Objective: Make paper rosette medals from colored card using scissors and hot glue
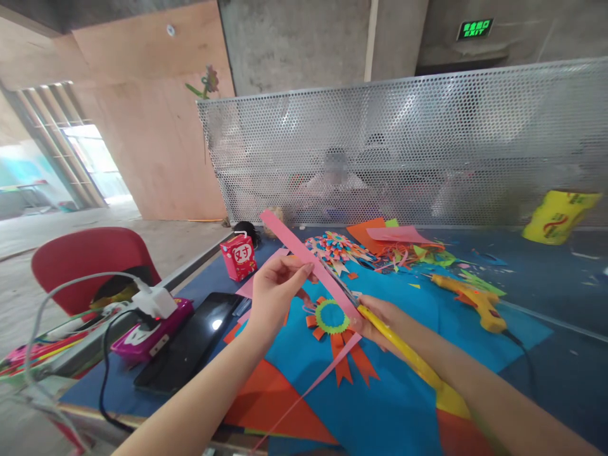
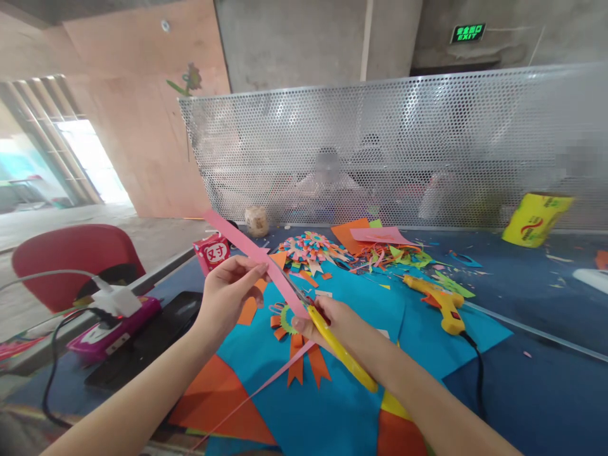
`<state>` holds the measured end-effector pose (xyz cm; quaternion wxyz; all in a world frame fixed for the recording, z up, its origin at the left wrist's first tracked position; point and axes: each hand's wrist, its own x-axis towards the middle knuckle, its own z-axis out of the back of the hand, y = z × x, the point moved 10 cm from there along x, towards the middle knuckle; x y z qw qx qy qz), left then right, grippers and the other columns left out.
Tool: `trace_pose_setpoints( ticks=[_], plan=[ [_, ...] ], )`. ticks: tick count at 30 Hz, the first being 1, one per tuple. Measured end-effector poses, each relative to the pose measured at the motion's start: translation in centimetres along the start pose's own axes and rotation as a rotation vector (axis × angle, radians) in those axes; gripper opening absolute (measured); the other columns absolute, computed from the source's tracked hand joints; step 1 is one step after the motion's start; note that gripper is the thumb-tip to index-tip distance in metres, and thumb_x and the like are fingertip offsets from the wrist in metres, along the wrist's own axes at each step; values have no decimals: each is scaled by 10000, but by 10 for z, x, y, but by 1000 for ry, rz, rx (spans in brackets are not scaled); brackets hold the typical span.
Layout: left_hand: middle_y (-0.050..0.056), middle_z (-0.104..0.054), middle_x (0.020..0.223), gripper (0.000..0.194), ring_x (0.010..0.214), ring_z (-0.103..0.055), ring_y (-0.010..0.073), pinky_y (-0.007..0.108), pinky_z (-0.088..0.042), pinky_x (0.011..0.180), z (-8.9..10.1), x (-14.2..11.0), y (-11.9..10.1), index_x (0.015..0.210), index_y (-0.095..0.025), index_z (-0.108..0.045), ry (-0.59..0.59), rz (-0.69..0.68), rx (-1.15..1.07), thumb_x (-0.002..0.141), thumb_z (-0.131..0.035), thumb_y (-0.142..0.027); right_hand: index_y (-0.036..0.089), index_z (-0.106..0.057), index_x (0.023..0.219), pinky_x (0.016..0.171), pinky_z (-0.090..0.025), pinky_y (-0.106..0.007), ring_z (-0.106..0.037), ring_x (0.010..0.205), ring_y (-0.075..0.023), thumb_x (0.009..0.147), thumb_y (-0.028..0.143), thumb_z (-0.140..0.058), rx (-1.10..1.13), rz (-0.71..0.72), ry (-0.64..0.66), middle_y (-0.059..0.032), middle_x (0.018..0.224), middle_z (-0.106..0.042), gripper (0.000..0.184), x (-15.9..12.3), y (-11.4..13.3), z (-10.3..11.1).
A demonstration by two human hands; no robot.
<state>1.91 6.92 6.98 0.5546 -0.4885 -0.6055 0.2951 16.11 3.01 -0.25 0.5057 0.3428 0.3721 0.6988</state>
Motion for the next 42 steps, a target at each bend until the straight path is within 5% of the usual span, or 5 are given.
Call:
trace_pose_setpoints(
  ticks=[19, 42],
  plan=[
    [16, -577, 598, 148, 596, -599, 153, 184, -458, 301, -3, -4, 5, 623, -140, -540, 11, 25, 39, 646, -656, -230, 192, -401, 646, 388, -219, -192, -273, 449, -66, 696, 534, -533, -59, -21, -49, 58, 529, -330, 370, 2, 5, 4],
    [12, -582, 571, 154, 575, -596, 151, 186, -449, 304, -5, -5, 8, 619, -137, -545, 30, 61, -16, 647, -657, -239, 168, -466, 744, 515, -336, -219, -421, 588, -108, 741, 453, -525, -88, 3, -57, 9, 680, -503, 291, -4, 18, 8]
  ],
)
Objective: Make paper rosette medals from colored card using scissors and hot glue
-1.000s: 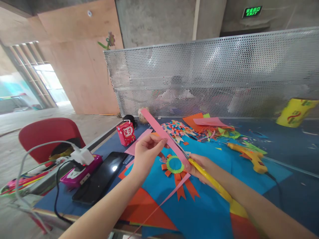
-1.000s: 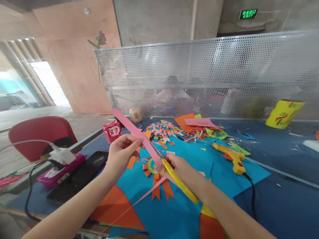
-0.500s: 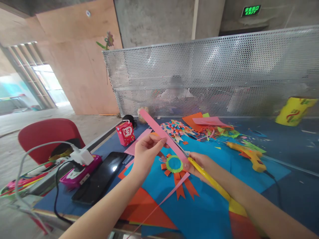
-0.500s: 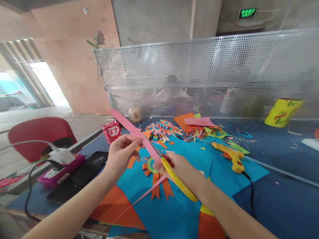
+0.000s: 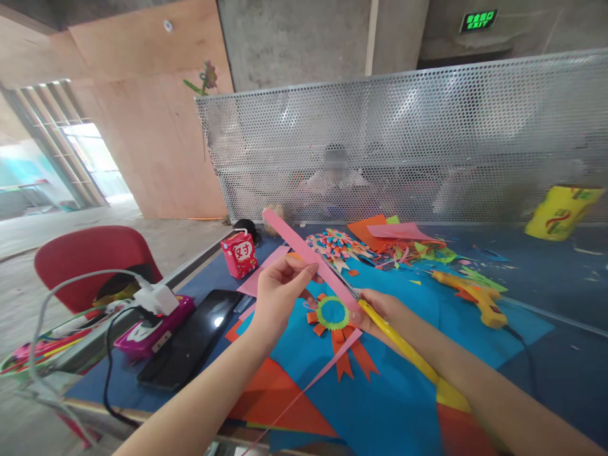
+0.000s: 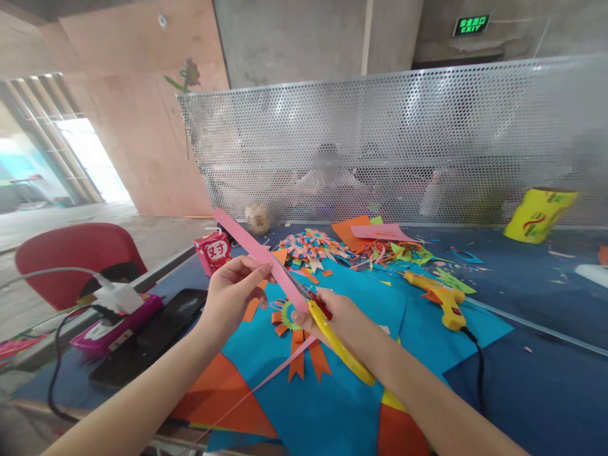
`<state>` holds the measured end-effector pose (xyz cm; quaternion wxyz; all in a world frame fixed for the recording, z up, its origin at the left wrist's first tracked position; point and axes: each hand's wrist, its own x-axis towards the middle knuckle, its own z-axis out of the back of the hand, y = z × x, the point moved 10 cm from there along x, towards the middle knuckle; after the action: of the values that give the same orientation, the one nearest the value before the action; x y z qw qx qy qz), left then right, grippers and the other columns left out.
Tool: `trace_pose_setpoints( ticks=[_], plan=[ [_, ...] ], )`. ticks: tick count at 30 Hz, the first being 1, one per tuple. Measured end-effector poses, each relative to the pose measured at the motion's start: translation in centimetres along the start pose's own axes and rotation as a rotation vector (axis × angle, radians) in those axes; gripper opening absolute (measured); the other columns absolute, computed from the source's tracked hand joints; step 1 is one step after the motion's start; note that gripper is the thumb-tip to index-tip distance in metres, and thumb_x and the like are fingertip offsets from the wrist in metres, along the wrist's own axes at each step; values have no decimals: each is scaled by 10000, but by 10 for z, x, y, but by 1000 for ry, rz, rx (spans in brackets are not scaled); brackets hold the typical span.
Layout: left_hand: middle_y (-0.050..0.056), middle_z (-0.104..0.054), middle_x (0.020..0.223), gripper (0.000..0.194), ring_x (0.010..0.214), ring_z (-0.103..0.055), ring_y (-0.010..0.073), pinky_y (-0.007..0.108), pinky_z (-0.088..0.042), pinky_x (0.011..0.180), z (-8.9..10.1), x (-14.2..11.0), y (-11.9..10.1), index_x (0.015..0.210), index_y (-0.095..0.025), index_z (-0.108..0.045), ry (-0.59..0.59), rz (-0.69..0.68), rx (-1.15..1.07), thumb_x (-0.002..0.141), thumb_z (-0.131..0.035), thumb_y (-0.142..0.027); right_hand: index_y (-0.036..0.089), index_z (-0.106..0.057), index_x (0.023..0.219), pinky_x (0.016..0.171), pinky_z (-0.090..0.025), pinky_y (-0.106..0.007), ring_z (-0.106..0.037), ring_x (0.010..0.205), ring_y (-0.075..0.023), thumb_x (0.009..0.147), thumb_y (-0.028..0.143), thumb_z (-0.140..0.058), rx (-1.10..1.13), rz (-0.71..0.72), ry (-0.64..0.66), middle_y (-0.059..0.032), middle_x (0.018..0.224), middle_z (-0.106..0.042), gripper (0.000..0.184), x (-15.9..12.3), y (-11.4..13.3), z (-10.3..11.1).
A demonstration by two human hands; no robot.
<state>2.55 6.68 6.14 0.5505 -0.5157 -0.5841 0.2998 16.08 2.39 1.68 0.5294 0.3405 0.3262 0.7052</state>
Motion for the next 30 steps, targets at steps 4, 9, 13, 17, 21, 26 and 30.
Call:
trace_pose_setpoints(
  ticks=[4, 9, 13, 17, 21, 26, 30],
  plan=[
    [13, -588, 568, 167, 550, -585, 138, 189, -452, 309, -1, -1, 2, 615, -134, -545, 8, 5, 1, 639, -662, -251, 169, -491, 790, 527, -355, -222, -452, 612, -118, 760, 437, -517, 17, 11, 10, -3, 714, -532, 271, 0, -2, -1],
    [17, -581, 572, 173, 577, -606, 158, 185, -442, 304, 1, 0, 0, 621, -133, -549, -10, -10, 6, 633, -666, -259, 175, -510, 809, 535, -385, -223, -491, 647, -135, 746, 451, -537, 76, 32, -5, -12, 738, -559, 284, 3, -8, -2],
    [13, -576, 569, 164, 565, -602, 153, 185, -442, 304, 1, 0, -2, 614, -135, -552, -16, -18, -1, 631, -670, -248, 186, -511, 786, 514, -376, -223, -485, 623, -142, 704, 503, -561, 70, 7, 6, -2, 668, -538, 331, 5, -15, -4],
    [18, -581, 579, 154, 570, -599, 149, 185, -446, 308, 0, -1, -2, 616, -135, -555, -5, -18, 0, 643, -661, -243, 185, -493, 761, 510, -353, -220, -448, 587, -123, 714, 522, -538, 54, 31, -23, 1, 666, -518, 343, 4, -16, -2],
    [12, -580, 581, 150, 581, -603, 154, 186, -442, 307, 2, -1, -1, 617, -140, -560, -16, -21, 5, 632, -669, -242, 182, -469, 741, 505, -333, -215, -415, 564, -107, 728, 535, -512, 14, 29, 2, 10, 666, -499, 356, 3, -13, -3],
    [12, -579, 580, 155, 583, -604, 154, 185, -442, 310, 1, 0, 0, 616, -141, -553, -15, -13, 0, 629, -672, -240, 185, -438, 691, 475, -306, -208, -390, 540, -96, 715, 535, -525, 10, -5, -1, 22, 623, -465, 361, 1, -3, 0],
    [12, -586, 565, 154, 557, -598, 146, 184, -442, 311, 1, 0, 0, 620, -139, -549, -8, -11, 8, 637, -668, -235, 179, -460, 692, 483, -324, -205, -413, 549, -99, 721, 493, -534, 5, -23, 12, 18, 628, -493, 324, -2, 4, 2]
  ],
)
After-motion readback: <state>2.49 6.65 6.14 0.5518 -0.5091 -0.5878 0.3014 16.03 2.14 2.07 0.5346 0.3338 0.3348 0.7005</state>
